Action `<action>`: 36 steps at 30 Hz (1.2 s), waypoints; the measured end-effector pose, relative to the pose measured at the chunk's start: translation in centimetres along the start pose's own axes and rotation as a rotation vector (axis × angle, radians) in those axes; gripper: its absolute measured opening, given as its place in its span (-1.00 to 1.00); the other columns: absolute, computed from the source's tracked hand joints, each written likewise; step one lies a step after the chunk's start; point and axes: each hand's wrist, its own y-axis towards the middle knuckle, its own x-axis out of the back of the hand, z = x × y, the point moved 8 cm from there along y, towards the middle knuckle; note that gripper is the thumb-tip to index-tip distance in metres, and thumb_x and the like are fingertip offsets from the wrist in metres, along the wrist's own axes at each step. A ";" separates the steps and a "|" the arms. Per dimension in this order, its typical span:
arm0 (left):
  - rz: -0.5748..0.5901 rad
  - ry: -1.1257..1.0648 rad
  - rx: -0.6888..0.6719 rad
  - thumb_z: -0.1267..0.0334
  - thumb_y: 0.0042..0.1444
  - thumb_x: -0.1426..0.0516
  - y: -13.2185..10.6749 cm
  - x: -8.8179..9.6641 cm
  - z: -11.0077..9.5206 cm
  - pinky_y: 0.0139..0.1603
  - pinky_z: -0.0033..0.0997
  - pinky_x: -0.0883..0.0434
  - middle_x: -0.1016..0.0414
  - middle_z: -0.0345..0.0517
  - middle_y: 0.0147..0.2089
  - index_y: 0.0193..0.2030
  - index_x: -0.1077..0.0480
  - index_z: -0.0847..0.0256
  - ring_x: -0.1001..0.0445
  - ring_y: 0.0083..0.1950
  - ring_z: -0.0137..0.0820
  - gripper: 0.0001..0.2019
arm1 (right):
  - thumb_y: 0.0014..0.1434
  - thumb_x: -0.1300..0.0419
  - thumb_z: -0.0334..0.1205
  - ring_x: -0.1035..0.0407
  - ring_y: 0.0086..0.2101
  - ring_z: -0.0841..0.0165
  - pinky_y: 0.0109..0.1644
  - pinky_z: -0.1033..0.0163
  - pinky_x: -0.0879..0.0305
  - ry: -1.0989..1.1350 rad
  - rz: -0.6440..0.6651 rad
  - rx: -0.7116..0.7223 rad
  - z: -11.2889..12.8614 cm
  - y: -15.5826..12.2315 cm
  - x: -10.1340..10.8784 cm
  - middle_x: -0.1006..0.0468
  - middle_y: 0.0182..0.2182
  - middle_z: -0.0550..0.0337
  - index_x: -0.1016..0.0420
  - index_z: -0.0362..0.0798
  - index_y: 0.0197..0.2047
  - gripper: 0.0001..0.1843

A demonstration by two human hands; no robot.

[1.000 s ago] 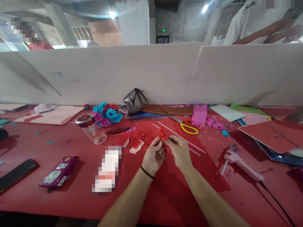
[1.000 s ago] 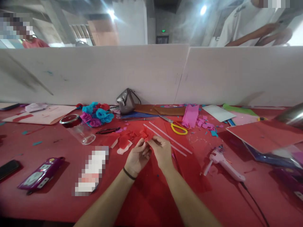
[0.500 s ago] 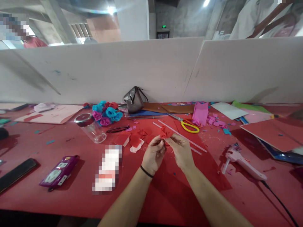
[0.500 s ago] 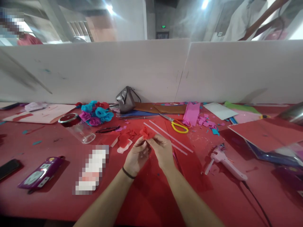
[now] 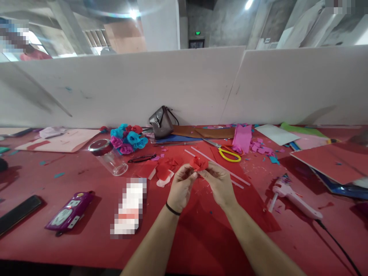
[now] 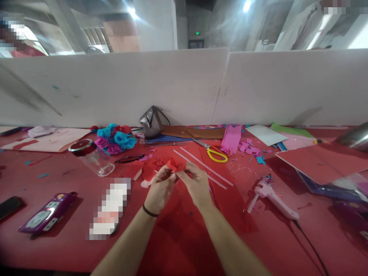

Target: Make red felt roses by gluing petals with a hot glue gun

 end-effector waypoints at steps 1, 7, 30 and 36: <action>0.010 0.012 -0.012 0.37 -0.29 -0.39 0.0 -0.1 -0.1 -0.16 -0.50 -0.36 -0.53 -0.25 -0.29 -0.32 -0.52 0.15 -0.44 -0.27 -0.51 -0.69 | 0.04 -0.31 -0.14 -0.41 -0.30 0.32 -0.15 0.19 -0.35 -0.011 0.008 0.011 0.1 0.0 -0.1 -0.57 -0.34 0.19 -0.63 0.06 -0.30 -0.86; -0.004 0.029 -0.095 0.28 -0.28 -0.40 0.1 -0.2 -0.9 -0.23 -0.50 -0.35 -0.50 -0.26 -0.38 -0.40 -0.50 0.17 -0.41 -0.34 -0.53 -0.74 | 0.07 -0.28 -0.19 -0.38 -0.30 0.34 -0.14 0.21 -0.33 -0.034 0.073 0.046 0.7 -0.4 -0.7 -0.54 -0.35 0.20 -0.63 0.08 -0.29 -0.88; -0.053 0.133 -0.050 0.33 -0.34 -0.38 0.5 0.9 -0.4 -0.32 -0.54 -0.32 -0.48 -0.26 -0.45 -0.50 -0.50 0.20 -0.38 -0.40 -0.55 -0.80 | -0.14 -0.33 -0.12 -0.30 -0.56 0.42 -0.43 0.27 -0.23 0.269 -0.186 -0.307 -1.0 -0.4 1.0 -0.54 -0.58 0.24 -0.59 -0.03 -0.52 -0.85; -0.108 0.089 -0.051 0.34 -0.35 -0.39 0.6 1.4 -0.3 -0.22 -0.49 -0.36 -0.51 -0.25 -0.42 -0.49 -0.49 0.19 -0.43 -0.35 -0.52 -0.78 | -0.06 -0.24 -0.12 -0.30 -0.55 0.43 -0.43 0.29 -0.22 0.323 -0.242 -0.300 -1.3 -0.4 1.6 -0.48 -0.62 0.25 -0.57 -0.04 -0.44 -0.83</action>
